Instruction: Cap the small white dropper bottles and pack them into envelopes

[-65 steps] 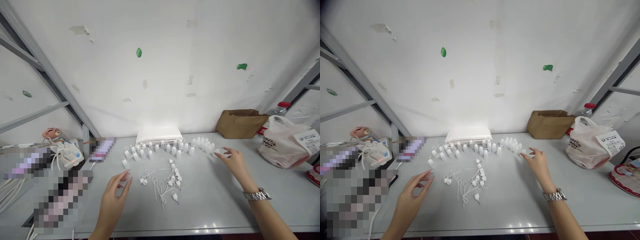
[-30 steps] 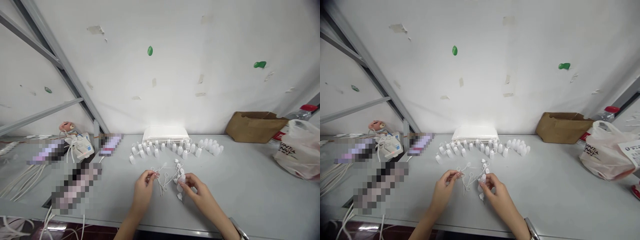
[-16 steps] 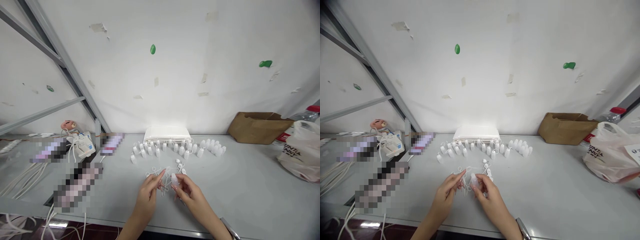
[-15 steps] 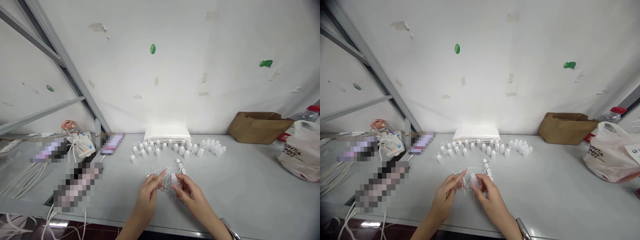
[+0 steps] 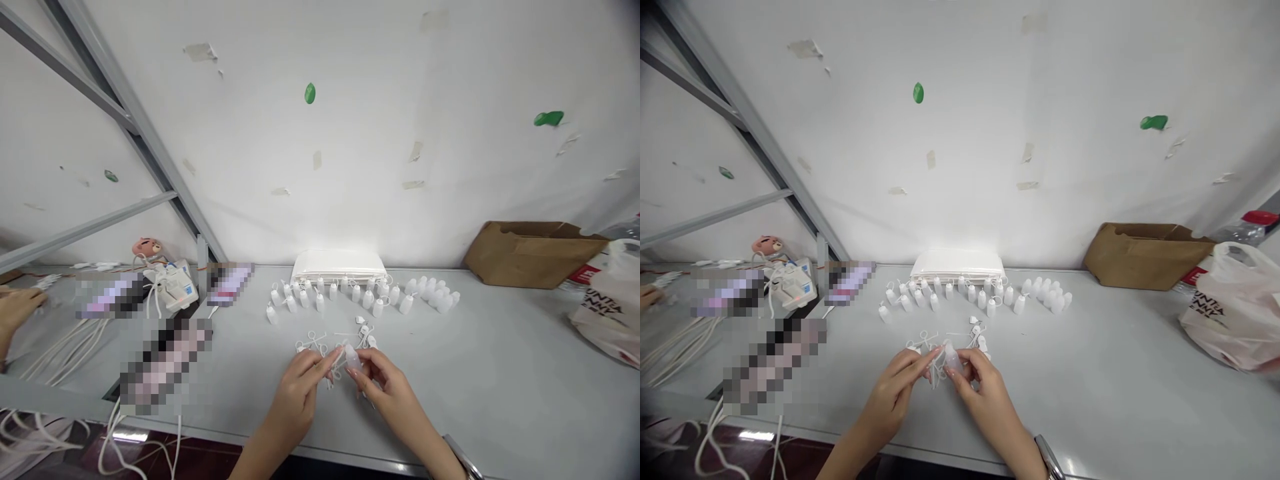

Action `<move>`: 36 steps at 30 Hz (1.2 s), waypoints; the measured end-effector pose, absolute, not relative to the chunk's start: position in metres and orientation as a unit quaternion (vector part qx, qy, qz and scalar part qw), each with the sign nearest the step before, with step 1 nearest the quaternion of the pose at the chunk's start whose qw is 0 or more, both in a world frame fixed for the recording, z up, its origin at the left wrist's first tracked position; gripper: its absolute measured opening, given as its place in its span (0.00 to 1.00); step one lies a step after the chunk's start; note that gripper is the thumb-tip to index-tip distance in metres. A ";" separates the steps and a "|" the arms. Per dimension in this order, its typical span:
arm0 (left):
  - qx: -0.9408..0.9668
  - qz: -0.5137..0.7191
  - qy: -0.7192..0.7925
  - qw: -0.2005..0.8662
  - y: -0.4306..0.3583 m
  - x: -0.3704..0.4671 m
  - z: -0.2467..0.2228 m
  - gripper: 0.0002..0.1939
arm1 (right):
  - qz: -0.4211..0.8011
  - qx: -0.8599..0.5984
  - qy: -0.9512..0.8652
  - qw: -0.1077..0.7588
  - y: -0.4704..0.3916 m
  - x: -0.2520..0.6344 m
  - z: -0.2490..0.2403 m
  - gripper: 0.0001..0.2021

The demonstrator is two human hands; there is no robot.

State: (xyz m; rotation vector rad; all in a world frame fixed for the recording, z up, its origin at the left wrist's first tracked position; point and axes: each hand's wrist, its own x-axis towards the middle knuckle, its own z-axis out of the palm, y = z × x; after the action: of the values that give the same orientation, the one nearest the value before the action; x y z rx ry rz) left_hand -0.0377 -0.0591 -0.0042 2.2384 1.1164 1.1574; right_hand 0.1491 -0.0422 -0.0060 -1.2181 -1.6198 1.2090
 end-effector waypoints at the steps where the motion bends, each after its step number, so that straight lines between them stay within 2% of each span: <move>1: 0.788 0.412 0.405 0.213 -0.060 -0.038 -0.004 0.28 | 0.473 -0.478 -0.635 0.381 -0.042 0.148 -0.005 0.13; 10: 0.671 0.384 0.408 0.485 -0.065 -0.032 0.009 0.22 | 0.439 -0.476 -0.664 0.374 -0.041 0.148 -0.006 0.10; 15: 0.608 0.403 0.389 0.563 -0.064 -0.030 0.012 0.22 | 0.416 -0.470 -0.680 0.379 -0.041 0.150 -0.005 0.09; 23: 0.480 0.497 0.448 0.568 -0.053 -0.011 0.009 0.11 | 0.360 -0.439 -0.723 0.394 -0.046 0.148 -0.008 0.07; 29: 0.425 0.516 0.473 0.574 -0.049 -0.003 0.004 0.14 | 0.300 -0.409 -0.751 0.424 -0.049 0.147 -0.011 0.09; 33: 0.390 0.550 0.491 0.551 -0.050 0.002 0.006 0.12 | 0.248 -0.405 -0.777 0.413 -0.053 0.144 -0.012 0.12; 36: 0.325 0.563 0.491 0.580 -0.050 0.003 0.008 0.12 | 0.202 -0.406 -0.789 0.414 -0.055 0.142 -0.013 0.14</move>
State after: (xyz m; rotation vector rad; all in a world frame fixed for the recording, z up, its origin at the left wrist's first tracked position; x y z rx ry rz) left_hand 0.0027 -0.0501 0.0077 0.7586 1.1475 1.3157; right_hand 0.1417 -0.0553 -0.0128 -1.0194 -1.9838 0.5064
